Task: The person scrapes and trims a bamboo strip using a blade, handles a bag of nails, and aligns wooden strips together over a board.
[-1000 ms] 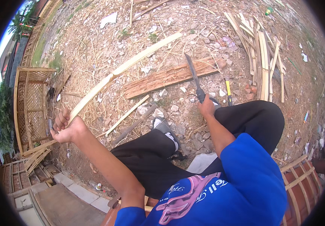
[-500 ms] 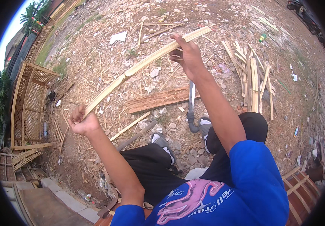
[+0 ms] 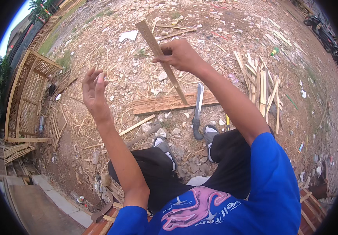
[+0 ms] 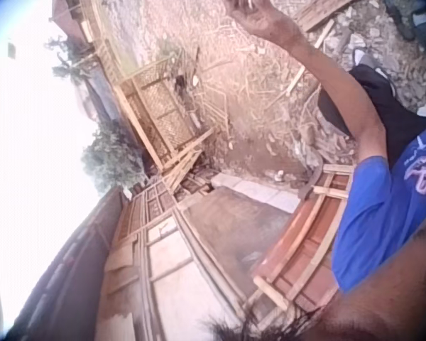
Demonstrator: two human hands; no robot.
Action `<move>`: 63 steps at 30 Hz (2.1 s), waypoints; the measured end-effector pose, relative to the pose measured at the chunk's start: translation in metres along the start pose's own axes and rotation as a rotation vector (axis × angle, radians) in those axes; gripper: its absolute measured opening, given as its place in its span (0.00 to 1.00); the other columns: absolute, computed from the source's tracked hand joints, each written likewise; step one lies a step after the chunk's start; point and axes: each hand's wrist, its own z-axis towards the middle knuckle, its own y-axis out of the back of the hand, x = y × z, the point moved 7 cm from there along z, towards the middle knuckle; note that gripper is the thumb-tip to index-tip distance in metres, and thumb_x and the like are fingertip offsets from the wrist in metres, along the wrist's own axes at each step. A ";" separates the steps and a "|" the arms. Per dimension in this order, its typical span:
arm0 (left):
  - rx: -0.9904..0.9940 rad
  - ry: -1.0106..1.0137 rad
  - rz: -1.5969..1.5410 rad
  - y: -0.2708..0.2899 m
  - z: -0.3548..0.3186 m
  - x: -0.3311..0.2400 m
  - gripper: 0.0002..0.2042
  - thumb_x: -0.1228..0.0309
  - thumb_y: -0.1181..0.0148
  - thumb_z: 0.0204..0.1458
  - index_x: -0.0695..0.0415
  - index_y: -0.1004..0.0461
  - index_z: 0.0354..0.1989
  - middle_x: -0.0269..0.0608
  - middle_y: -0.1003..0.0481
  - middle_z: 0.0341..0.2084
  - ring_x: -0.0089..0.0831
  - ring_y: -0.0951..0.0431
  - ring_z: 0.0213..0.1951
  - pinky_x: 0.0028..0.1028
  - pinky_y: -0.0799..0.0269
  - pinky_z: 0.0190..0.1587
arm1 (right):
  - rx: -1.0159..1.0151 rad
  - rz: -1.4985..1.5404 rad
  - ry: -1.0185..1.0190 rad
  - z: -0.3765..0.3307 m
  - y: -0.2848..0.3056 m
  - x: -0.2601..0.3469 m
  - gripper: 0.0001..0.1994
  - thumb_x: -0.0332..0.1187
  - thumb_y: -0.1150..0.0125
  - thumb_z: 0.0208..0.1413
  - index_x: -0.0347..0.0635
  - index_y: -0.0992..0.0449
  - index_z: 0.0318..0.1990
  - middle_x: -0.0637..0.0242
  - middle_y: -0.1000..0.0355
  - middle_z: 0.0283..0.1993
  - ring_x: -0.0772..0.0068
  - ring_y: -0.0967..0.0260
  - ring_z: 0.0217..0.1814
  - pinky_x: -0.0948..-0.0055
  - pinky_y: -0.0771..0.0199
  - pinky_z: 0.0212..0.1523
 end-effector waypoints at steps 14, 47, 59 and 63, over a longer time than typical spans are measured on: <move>0.032 0.055 0.216 -0.017 -0.001 0.047 0.13 0.66 0.40 0.59 0.64 0.26 0.44 0.44 0.20 0.38 0.26 0.20 0.40 0.24 0.21 0.41 | -0.020 0.106 0.184 -0.010 -0.100 -0.040 0.21 0.47 0.30 0.50 0.43 0.22 0.45 0.66 0.22 0.38 0.68 0.26 0.40 0.68 0.26 0.42; -0.192 0.229 -0.232 -0.009 -0.015 0.109 0.11 0.59 0.62 0.61 0.52 0.37 0.36 0.29 0.46 0.15 0.22 0.45 0.22 0.28 0.43 0.34 | -0.374 0.318 -1.219 -0.246 -0.189 -0.293 0.19 0.37 0.33 0.42 0.33 0.28 0.38 0.56 0.25 0.31 0.63 0.26 0.28 0.65 0.26 0.32; -0.117 0.113 -0.140 -0.024 -0.015 0.098 0.11 0.68 0.67 0.57 0.56 0.40 0.44 0.29 0.50 0.12 0.22 0.51 0.17 0.27 0.51 0.24 | 0.207 0.688 -0.680 -0.166 -0.117 -0.116 0.21 0.27 0.40 0.45 0.34 0.32 0.49 0.69 0.33 0.22 0.78 0.37 0.16 0.75 0.36 0.19; -0.173 0.107 -0.203 -0.019 -0.017 0.100 0.12 0.68 0.68 0.58 0.55 0.39 0.44 0.28 0.51 0.11 0.21 0.53 0.17 0.27 0.54 0.23 | 0.261 0.760 -0.611 -0.178 -0.140 -0.092 0.22 0.26 0.41 0.43 0.36 0.32 0.50 0.69 0.33 0.22 0.79 0.37 0.16 0.75 0.37 0.18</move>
